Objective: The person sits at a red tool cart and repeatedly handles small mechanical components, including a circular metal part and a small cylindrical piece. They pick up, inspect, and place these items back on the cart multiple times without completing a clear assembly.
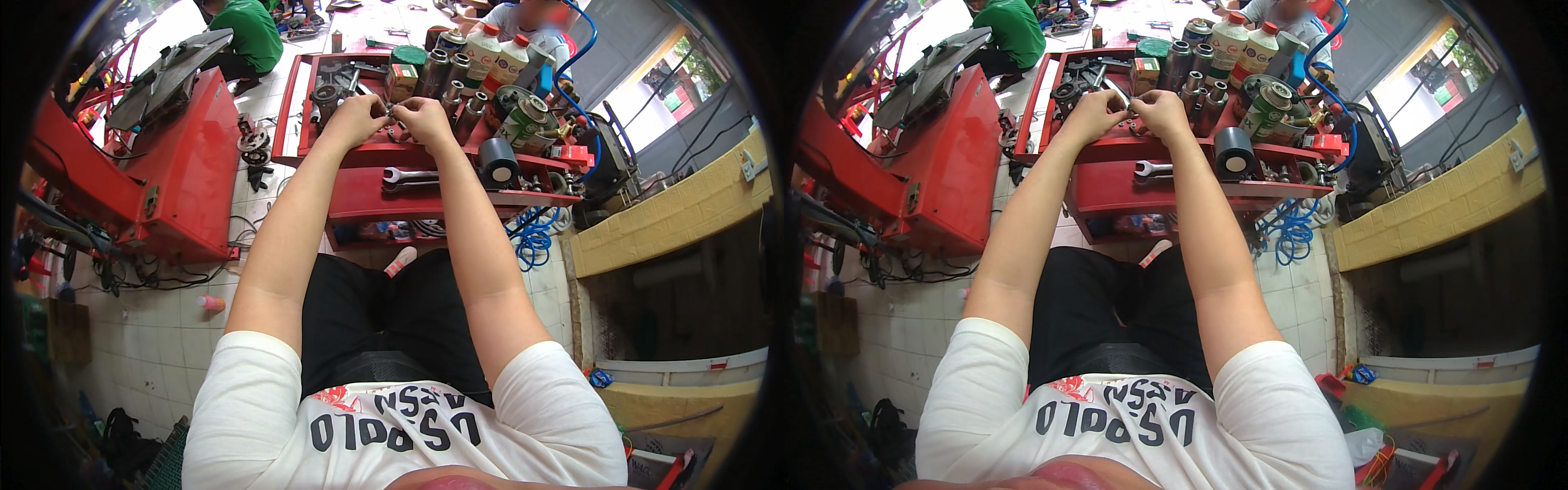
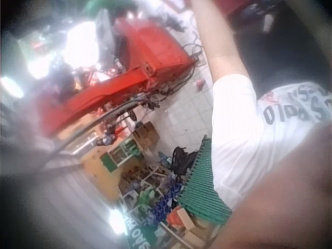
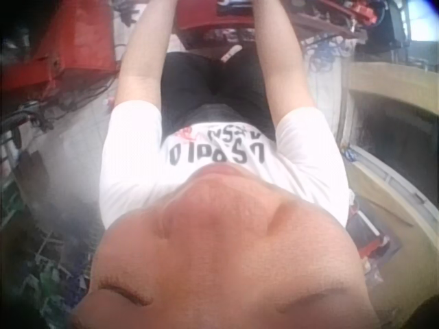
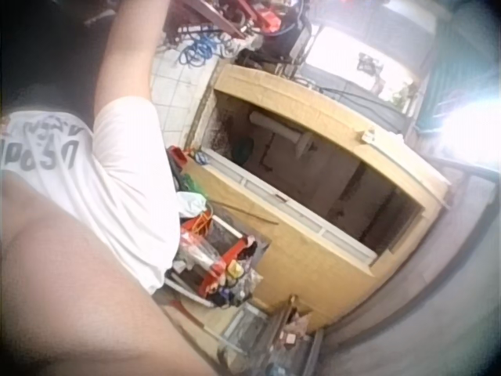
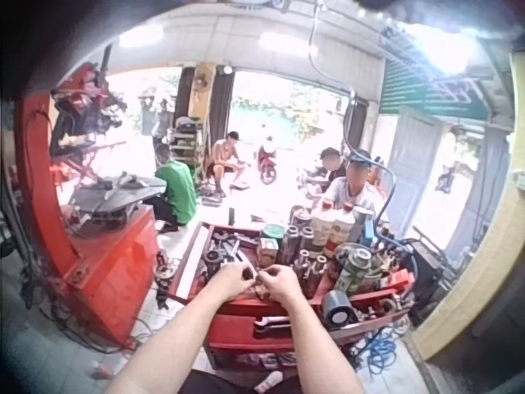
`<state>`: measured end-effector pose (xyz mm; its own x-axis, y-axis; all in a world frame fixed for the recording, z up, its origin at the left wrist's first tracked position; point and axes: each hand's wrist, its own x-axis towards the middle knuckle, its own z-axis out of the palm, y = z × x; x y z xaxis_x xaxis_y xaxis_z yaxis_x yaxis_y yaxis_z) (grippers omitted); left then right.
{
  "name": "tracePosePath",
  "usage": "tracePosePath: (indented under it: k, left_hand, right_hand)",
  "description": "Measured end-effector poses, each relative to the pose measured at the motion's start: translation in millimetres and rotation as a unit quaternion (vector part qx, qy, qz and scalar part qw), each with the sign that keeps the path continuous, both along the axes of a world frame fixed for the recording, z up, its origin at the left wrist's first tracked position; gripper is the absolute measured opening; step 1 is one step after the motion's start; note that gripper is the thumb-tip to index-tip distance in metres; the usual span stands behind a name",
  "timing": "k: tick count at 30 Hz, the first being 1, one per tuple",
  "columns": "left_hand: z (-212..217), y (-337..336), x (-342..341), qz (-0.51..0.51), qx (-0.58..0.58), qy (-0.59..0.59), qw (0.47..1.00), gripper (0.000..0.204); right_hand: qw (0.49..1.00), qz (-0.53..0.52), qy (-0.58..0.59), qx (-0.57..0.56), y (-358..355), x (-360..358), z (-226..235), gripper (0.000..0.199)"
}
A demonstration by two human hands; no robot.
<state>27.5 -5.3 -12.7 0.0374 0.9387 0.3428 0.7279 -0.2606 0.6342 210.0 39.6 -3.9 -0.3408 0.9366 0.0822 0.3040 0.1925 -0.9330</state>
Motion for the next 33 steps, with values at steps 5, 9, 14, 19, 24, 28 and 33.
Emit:
tracePosePath:
  k: [5,9,14,19,24,28,33]
  left_hand:
    - [0,-2,-3,0.013,0.026,0.024,0.999,0.028]
    - [3,-3,1,0.0,0.013,0.012,1.0,0.026]
    - [-11,9,-5,0.021,-0.016,-0.018,0.999,0.029]
    - [-13,15,0,0.012,-0.072,-0.065,0.995,0.03]
    - [-25,22,-10,-0.057,-0.002,-0.098,0.994,0.023]
    - [-18,18,-3,-0.053,-0.071,-0.136,0.987,0.023]
    - [-13,13,-4,-0.043,-0.055,-0.125,0.99,0.025]
  right_hand:
    - [0.997,0.011,-0.063,-0.037,2,-4,4,0.035]
    - [0.998,0.037,-0.054,0.01,14,0,-10,0.031]
    - [0.996,0.071,-0.015,0.042,18,-1,-16,0.023]
    - [0.997,0.074,0.008,0.008,14,3,-10,0.022]
    - [0.996,0.066,0.054,-0.013,13,2,-8,0.019]
    - [0.994,0.066,0.081,-0.038,13,7,-8,0.02]
    - [0.996,0.067,0.056,-0.009,13,3,-10,0.018]
